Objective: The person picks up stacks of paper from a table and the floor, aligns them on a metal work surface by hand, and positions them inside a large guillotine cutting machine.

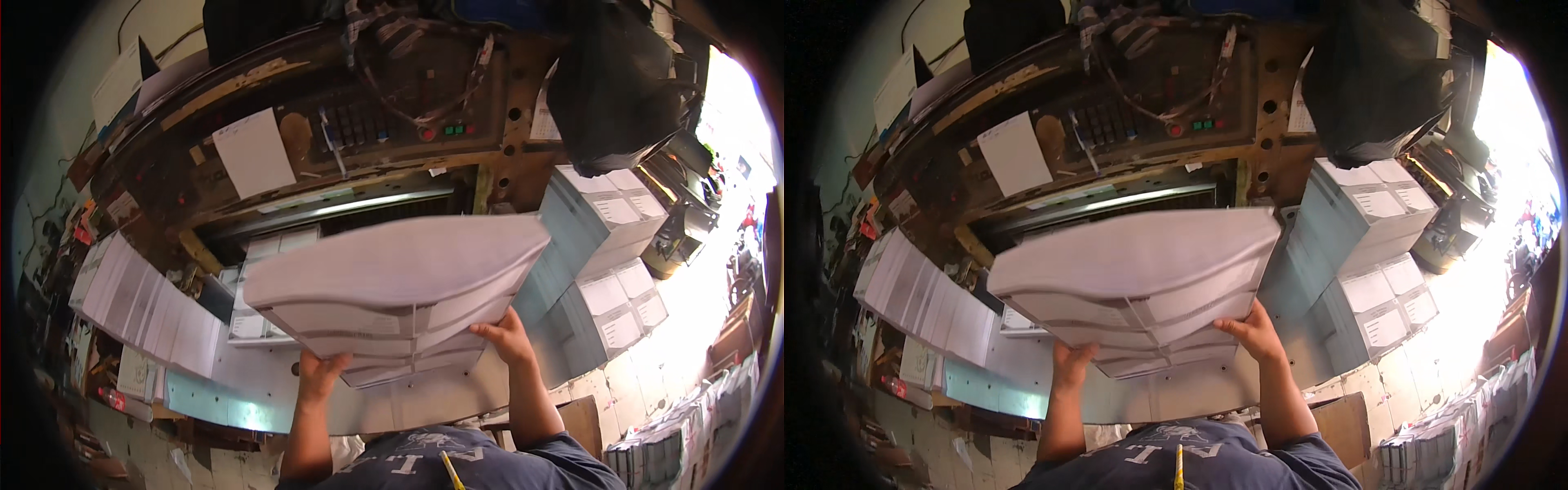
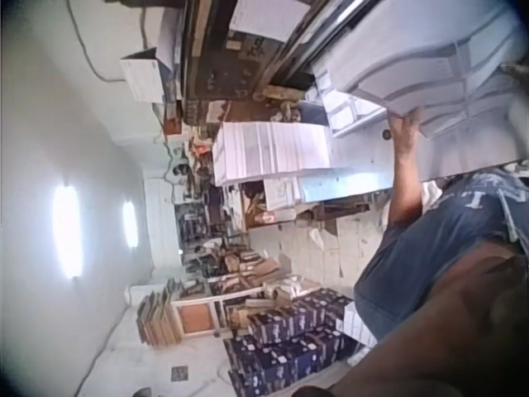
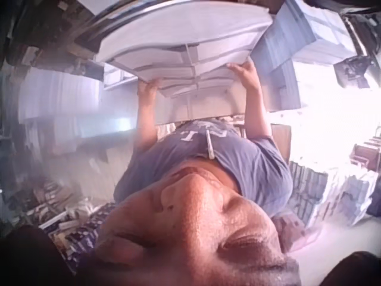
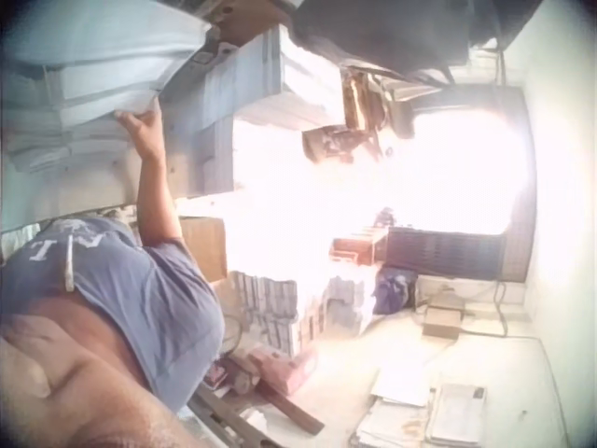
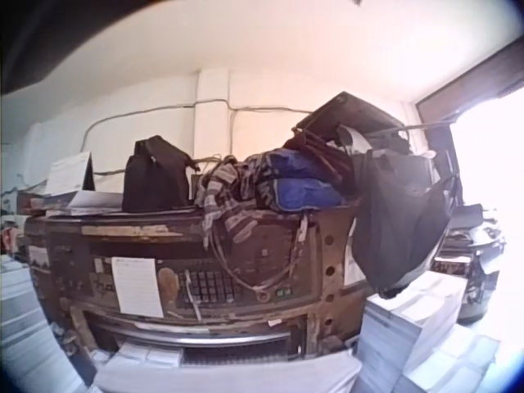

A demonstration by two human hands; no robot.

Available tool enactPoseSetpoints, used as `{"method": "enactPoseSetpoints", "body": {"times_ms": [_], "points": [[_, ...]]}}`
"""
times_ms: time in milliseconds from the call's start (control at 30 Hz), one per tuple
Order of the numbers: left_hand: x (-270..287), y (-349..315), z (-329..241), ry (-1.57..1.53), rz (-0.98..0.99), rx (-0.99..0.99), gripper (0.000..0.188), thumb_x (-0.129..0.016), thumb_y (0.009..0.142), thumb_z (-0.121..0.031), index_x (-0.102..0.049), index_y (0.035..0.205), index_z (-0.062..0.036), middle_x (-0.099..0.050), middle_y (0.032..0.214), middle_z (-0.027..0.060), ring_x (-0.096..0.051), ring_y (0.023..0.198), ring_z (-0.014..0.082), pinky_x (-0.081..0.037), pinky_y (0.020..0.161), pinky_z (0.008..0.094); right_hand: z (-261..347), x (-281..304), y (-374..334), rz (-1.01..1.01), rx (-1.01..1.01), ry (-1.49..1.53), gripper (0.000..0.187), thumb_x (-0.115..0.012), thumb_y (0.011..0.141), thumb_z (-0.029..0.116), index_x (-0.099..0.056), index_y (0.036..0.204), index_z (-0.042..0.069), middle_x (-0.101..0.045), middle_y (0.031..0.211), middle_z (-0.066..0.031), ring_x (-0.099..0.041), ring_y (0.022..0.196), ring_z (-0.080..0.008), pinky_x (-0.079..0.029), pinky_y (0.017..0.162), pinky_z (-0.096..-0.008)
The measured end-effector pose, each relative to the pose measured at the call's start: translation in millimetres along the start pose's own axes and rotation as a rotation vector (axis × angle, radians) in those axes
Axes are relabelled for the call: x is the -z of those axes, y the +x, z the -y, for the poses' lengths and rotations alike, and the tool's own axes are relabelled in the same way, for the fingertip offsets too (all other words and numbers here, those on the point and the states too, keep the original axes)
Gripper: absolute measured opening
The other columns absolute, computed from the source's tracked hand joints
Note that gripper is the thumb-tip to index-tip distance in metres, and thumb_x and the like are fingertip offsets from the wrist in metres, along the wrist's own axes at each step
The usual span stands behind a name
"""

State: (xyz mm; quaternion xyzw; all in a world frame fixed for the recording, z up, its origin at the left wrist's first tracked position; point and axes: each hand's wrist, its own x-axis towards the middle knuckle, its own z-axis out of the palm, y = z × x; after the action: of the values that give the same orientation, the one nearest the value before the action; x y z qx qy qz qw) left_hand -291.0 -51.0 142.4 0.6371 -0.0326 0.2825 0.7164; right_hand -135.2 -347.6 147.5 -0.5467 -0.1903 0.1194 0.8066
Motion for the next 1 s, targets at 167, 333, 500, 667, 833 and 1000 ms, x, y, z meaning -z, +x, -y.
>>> {"method": "enactPoseSetpoints", "body": {"times_ms": [167, 333, 500, 667, 833, 1000], "points": [[1.9, -0.8, 8.1, -0.019, -0.046, 0.029, 0.05, -0.079, 0.076, -0.01, -0.056, 0.119, 0.0012, -0.062, 0.113, 0.0072, -0.059, 0.105, 0.018, -0.045, 0.095, 0.0326, -4.8, -3.8, -1.4, 0.05, -0.044, -0.111, 0.046, -0.078, 0.075, -0.001, -0.056, 0.115, -0.001, -0.066, 0.106, -0.005, -0.06, 0.099, -0.0144, -0.05, 0.087, -0.0289], [9.5, 1.6, 17.7, 0.021, -0.034, 0.069, 0.058, -0.079, 0.075, -0.01, -0.052, 0.125, -0.001, -0.059, 0.118, 0.0078, -0.057, 0.108, 0.0184, -0.045, 0.095, 0.0336, -5.0, -1.9, 3.7, 0.023, -0.066, -0.043, 0.06, -0.082, 0.071, 0.004, -0.052, 0.123, -0.001, -0.062, 0.114, -0.0075, -0.057, 0.106, -0.0168, -0.047, 0.093, -0.0307], [15.0, -22.0, 20.9, 0.129, -0.103, 0.016, 0.06, -0.076, 0.075, -0.008, -0.05, 0.128, -0.003, -0.059, 0.119, 0.0073, -0.057, 0.108, 0.0196, -0.046, 0.094, 0.0346, -4.7, -1.0, -9.4, 0.074, 0.044, -0.209, 0.066, -0.08, 0.075, 0.004, -0.046, 0.131, 0.0, -0.057, 0.123, -0.0075, -0.051, 0.115, -0.0174, -0.041, 0.1, -0.0322], [7.1, -23.0, 30.6, 0.033, -0.191, 0.003, 0.067, -0.084, 0.073, -0.023, -0.051, 0.127, -0.0025, -0.059, 0.117, 0.006, -0.056, 0.109, 0.0188, -0.044, 0.096, 0.0341, -14.6, -6.5, -5.0, 0.006, 0.106, -0.317, 0.056, -0.077, 0.08, 0.006, -0.049, 0.128, 0.002, -0.06, 0.114, -0.0057, -0.053, 0.108, -0.0139, -0.044, 0.095, -0.0307], [1.4, -1.4, 28.2, 0.087, -0.25, -0.025, 0.042, -0.08, 0.078, -0.012, -0.059, 0.112, 0.0005, -0.062, 0.105, 0.0069, -0.058, 0.097, 0.0178, -0.046, 0.09, 0.0314, -16.1, -13.8, 2.9, -0.055, 0.007, -0.135, 0.048, -0.078, 0.077, 0.006, -0.054, 0.118, 0.001, -0.064, 0.106, -0.0049, -0.058, 0.101, -0.0146, -0.046, 0.091, -0.0307], [6.1, -5.9, 20.8, 0.053, -0.17, 0.028, 0.051, -0.078, 0.08, -0.015, -0.053, 0.121, 0.0017, -0.059, 0.115, 0.0088, -0.056, 0.107, 0.0197, -0.043, 0.096, 0.0333, -11.9, -15.9, -7.1, -0.095, 0.082, -0.345, 0.046, -0.077, 0.078, 0.006, -0.055, 0.117, 0.001, -0.064, 0.105, -0.0066, -0.058, 0.101, -0.0148, -0.047, 0.091, -0.0302]]}}
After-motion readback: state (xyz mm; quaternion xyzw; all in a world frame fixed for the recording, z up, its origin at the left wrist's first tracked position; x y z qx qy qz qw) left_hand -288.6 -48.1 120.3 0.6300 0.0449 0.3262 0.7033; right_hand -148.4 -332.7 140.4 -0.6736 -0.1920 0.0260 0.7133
